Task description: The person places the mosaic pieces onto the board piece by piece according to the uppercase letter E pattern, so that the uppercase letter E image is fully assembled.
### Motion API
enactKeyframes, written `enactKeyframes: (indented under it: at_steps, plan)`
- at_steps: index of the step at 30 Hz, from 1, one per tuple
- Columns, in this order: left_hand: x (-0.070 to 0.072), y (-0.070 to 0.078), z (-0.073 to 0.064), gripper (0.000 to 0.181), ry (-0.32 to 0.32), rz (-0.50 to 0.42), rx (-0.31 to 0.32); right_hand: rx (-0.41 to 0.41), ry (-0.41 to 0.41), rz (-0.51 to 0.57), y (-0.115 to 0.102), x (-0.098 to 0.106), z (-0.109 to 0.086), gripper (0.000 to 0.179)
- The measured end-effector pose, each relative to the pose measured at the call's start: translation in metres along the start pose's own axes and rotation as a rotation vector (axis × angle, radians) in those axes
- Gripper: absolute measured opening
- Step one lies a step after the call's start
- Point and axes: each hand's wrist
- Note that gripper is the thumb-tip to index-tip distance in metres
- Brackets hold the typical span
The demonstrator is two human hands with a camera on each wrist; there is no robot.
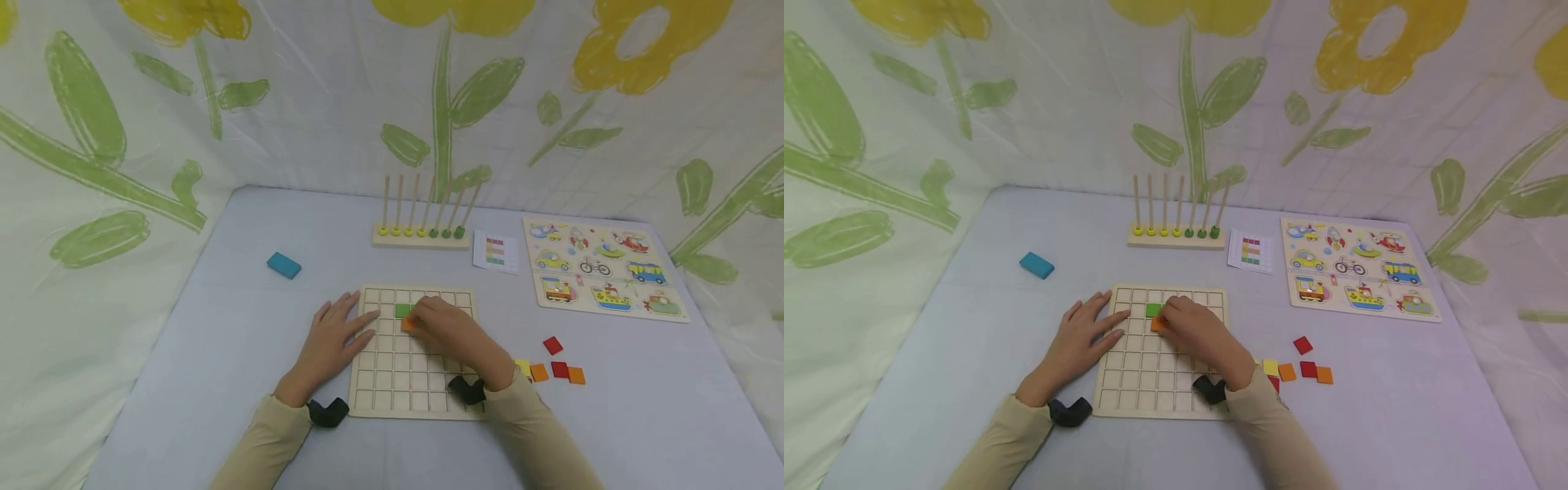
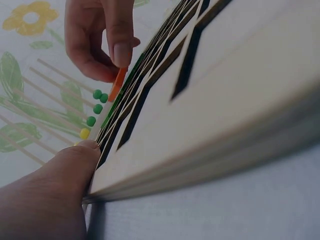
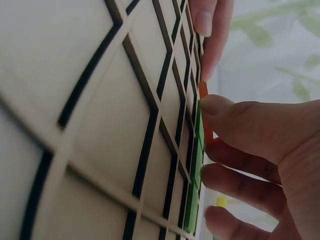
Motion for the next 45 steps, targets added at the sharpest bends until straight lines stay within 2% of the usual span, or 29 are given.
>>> enactKeyframes:
  at_steps: [9, 15, 26, 31, 34, 36, 45]
  plan:
    - [-0.002, -0.002, 0.0, 0.039, -0.007, 0.002, 0.002, 0.075, 0.018, -0.082, -0.005, -0.006, 0.007, 0.013]
    - [-0.001, -0.003, 0.0, 0.039, 0.008, 0.002, -0.009, 0.072, 0.009, -0.097, -0.006, -0.008, 0.008, 0.013]
    - [-0.001, -0.002, 0.0, 0.039, -0.003, 0.004, 0.004, 0.102, 0.03, -0.073, -0.004, -0.009, 0.007, 0.012]
    - [-0.003, -0.004, 0.0, 0.039, -0.003, 0.009, -0.001, 0.1, 0.067, -0.071, 0.001, 0.002, 0.0, 0.014]
    - [-0.003, -0.003, 0.0, 0.039, 0.001, 0.01, -0.005, 0.031, 0.087, -0.061, 0.009, 0.018, -0.015, 0.017]
    - [-0.003, -0.003, 0.0, 0.038, 0.009, 0.01, -0.007, -0.046, 0.087, -0.051, 0.016, 0.03, -0.029, 0.02]
    - [-0.002, -0.002, 0.0, 0.039, 0.006, 0.017, -0.005, -0.502, 0.044, -0.061, 0.053, 0.066, -0.11, 0.028]
Point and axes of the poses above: each hand's wrist, its own z-axis towards the middle knuckle, its own x-axis out of the back of the hand, y = z × x, and after that the axes turned 4 degrees about z, right-handed
